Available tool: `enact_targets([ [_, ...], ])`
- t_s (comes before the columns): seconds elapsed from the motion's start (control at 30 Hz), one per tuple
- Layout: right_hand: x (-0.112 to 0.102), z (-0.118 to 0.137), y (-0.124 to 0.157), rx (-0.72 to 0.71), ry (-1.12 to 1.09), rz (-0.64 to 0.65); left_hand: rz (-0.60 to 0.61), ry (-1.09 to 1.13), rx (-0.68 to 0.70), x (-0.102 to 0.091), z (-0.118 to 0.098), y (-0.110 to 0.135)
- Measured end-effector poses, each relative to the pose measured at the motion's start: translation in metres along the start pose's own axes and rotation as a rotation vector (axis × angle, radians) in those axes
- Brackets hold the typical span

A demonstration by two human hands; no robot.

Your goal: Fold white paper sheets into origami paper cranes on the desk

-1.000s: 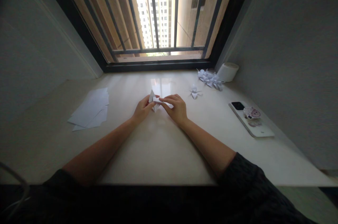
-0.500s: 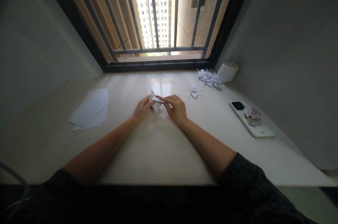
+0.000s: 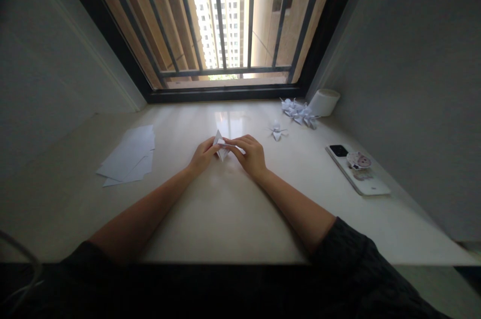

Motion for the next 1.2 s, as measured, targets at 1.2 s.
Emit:
enact_targets([
  [1.2, 0.005, -0.012, -0.002, 0.069, -0.071, -0.089, -0.016, 0.333, 0.009, 0.002, 0.004, -0.008],
])
Point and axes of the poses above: each hand's wrist, its own y-axis away from the middle knuckle, its own x-axis out of the palm, z = x × y, the point moved 3 cm from there along -y, towards the middle knuckle, and after that the axes turned 1 degree about -y, right-handed, at the moved point
